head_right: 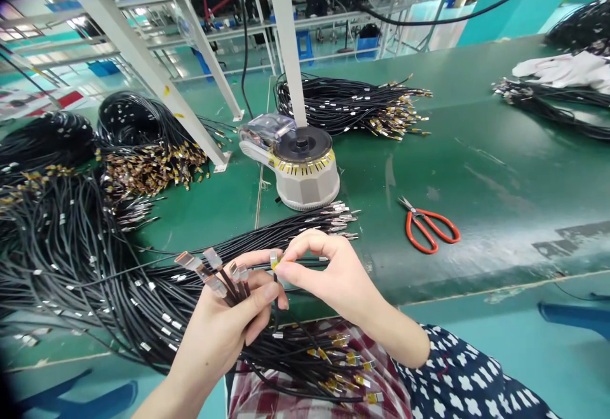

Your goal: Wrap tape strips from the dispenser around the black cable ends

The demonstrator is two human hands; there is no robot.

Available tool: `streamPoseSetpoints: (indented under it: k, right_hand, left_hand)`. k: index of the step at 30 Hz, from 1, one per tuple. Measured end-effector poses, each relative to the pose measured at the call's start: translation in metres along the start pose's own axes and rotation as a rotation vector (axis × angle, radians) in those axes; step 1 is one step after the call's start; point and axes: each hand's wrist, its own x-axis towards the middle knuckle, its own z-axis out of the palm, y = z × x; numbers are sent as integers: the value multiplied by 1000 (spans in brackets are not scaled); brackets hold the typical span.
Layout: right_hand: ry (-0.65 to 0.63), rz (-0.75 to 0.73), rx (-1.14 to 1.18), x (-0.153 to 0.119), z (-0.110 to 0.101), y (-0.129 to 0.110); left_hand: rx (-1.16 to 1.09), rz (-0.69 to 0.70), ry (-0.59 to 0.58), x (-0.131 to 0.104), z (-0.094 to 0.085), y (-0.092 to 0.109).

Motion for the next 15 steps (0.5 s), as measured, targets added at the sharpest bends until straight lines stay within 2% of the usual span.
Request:
streamPoseSetpoints:
  k: [15]
  right_hand:
    - [30,47,-81,-2,3,-6]
  left_hand:
    - [33,15,43,-4,2,2]
